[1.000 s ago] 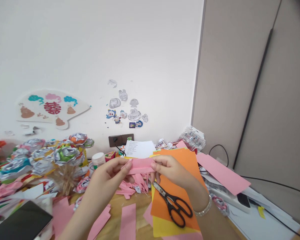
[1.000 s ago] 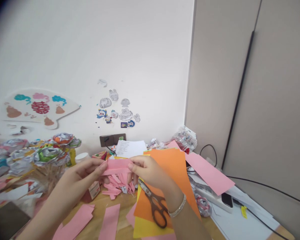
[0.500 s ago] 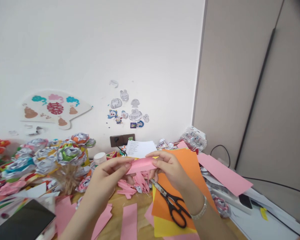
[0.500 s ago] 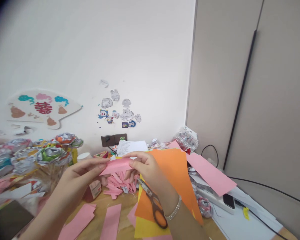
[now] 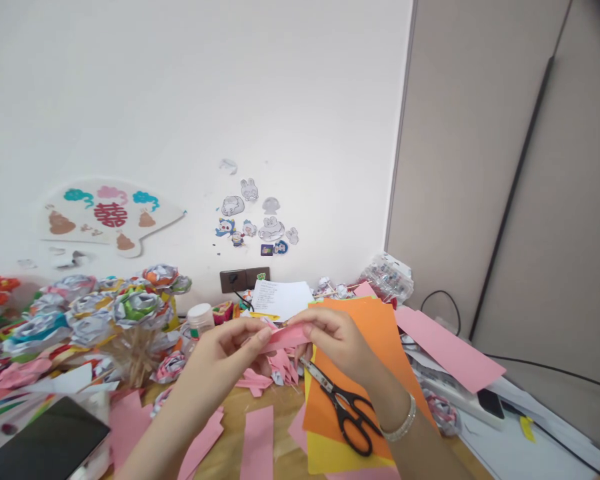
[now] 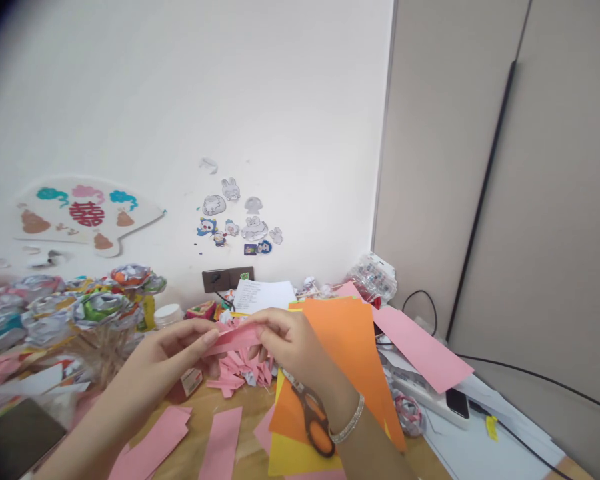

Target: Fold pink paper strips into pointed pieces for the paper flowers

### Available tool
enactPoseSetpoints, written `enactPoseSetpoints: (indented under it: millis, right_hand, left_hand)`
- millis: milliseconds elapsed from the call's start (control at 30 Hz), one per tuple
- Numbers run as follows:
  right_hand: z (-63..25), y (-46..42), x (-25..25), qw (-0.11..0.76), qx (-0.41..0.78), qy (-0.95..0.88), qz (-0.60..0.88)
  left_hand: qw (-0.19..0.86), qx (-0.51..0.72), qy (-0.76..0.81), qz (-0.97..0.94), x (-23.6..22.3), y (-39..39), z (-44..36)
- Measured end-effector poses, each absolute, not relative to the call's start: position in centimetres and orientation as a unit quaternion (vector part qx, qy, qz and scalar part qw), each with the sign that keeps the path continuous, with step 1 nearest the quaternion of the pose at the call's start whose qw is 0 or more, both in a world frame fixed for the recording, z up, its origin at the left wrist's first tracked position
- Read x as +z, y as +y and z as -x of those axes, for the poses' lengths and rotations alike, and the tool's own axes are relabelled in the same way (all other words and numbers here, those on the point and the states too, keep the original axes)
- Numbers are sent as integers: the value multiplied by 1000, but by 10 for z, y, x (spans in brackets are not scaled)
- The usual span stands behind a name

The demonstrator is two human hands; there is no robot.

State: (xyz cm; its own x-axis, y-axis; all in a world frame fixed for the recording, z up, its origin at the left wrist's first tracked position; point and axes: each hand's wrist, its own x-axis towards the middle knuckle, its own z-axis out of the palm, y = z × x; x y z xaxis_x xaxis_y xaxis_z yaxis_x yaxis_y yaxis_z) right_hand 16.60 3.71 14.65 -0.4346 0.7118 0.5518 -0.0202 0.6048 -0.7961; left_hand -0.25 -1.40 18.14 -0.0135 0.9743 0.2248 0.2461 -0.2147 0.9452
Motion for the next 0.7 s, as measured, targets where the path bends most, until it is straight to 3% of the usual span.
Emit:
enactPoseSetpoints:
  millis: [133,233,700]
  right_hand:
    - [-170,34,151,484,225,-804,265]
    - [-172,32,153,484,184,-819,249]
    - [-169,40,147,447,385,-759,276]
  left_hand:
    - [359,475,511,-620,180,-13,5]
    - [359,451,514,-636,180,-13,5]
    - [314,442,531,-651,175,-12,4]
